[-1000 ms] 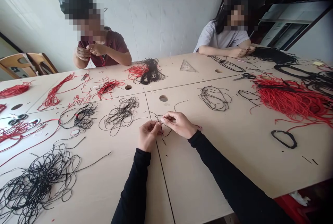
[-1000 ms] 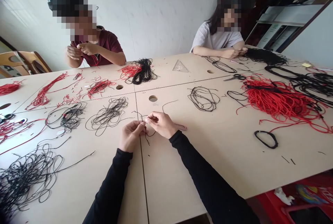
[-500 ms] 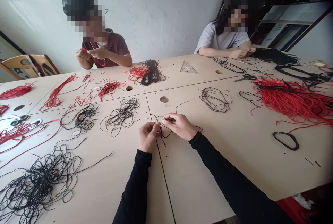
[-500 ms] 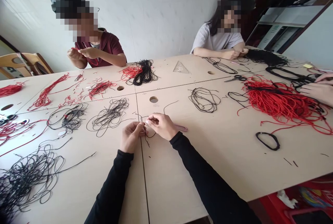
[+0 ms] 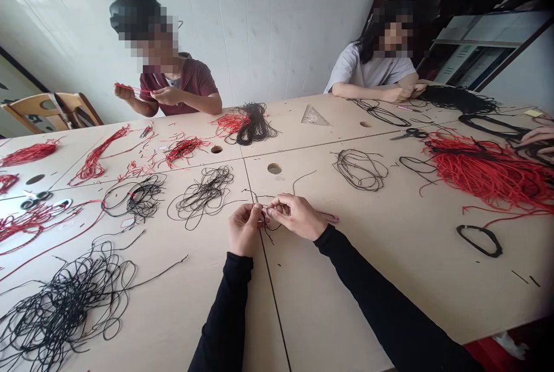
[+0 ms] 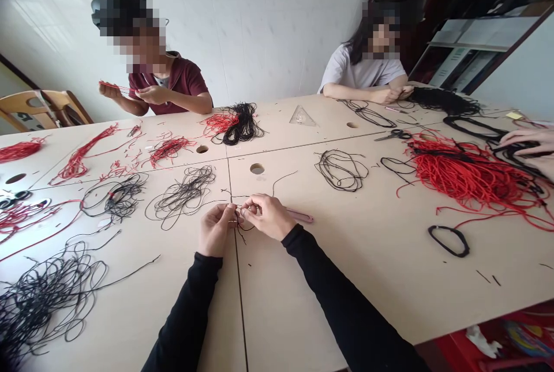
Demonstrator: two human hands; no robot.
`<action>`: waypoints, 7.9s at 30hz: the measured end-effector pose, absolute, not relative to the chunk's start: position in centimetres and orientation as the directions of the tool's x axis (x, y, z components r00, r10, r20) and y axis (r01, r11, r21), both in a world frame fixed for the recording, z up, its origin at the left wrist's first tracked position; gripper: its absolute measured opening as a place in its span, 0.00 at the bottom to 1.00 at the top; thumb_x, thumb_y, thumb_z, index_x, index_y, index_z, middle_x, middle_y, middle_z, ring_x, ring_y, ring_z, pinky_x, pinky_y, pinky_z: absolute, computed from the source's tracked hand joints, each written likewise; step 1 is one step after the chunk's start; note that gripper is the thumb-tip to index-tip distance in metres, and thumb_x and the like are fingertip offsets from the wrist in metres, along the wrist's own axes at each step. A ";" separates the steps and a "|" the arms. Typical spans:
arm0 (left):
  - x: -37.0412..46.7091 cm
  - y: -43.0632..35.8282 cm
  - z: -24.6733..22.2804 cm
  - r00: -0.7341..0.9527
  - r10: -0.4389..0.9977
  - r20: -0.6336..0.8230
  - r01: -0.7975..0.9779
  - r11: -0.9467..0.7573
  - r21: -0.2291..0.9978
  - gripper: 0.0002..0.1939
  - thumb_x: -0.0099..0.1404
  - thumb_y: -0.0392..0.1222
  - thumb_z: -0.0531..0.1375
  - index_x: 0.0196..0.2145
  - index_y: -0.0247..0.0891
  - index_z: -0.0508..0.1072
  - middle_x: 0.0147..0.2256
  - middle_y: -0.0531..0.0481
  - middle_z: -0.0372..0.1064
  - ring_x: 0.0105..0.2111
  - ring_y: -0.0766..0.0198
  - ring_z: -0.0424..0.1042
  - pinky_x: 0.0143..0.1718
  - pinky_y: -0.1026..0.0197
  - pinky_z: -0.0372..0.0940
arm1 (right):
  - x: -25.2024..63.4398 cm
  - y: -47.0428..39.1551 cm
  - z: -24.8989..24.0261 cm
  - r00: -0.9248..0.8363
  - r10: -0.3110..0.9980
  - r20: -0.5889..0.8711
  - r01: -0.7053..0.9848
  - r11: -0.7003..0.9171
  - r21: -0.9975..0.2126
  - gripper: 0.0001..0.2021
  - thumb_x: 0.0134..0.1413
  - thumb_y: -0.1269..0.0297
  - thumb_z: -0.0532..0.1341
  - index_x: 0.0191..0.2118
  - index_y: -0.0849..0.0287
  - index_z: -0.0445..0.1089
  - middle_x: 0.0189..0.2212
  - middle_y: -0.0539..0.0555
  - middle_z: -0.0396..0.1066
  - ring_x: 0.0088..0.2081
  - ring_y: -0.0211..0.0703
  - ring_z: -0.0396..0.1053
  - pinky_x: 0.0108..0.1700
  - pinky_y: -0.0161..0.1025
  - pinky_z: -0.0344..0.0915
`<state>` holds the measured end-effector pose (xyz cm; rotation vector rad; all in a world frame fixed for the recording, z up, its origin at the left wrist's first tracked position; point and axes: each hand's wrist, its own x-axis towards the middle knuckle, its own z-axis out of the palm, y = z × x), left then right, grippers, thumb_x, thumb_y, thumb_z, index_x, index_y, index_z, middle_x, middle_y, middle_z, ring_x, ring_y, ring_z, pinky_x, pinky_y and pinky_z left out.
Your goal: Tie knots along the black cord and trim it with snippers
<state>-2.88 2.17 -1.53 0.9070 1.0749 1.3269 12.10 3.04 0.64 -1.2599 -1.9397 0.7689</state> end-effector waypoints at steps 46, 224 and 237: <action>-2.5 2.0 -1.6 -0.003 1.000 -0.016 -0.315 0.014 0.949 0.18 0.53 0.48 0.64 0.35 0.32 0.69 0.24 0.50 0.70 0.22 0.67 0.69 0.26 0.62 0.67 | 11.1 3.5 -1.0 -0.230 0.973 -0.001 0.004 0.000 -1.000 0.16 0.52 0.52 0.60 0.35 0.63 0.70 0.25 0.51 0.68 0.28 0.36 0.65 0.34 0.37 0.63; -3.4 2.3 -1.2 -0.070 0.988 -0.139 -0.410 0.098 0.907 0.16 0.52 0.50 0.65 0.28 0.32 0.70 0.27 0.50 0.67 0.25 0.66 0.69 0.26 0.60 0.70 | 10.0 2.7 0.4 -0.198 0.972 0.125 0.246 0.173 -0.954 0.12 0.56 0.57 0.55 0.34 0.61 0.68 0.26 0.53 0.71 0.29 0.41 0.69 0.30 0.35 0.64; -3.6 2.4 -1.2 -0.045 0.985 -0.165 -0.393 0.134 0.910 0.18 0.53 0.52 0.64 0.28 0.32 0.71 0.26 0.50 0.67 0.24 0.65 0.70 0.25 0.59 0.70 | 10.2 2.8 0.0 -0.177 0.972 0.155 0.299 0.203 -0.932 0.12 0.57 0.56 0.55 0.34 0.60 0.69 0.23 0.51 0.68 0.26 0.39 0.65 0.29 0.34 0.62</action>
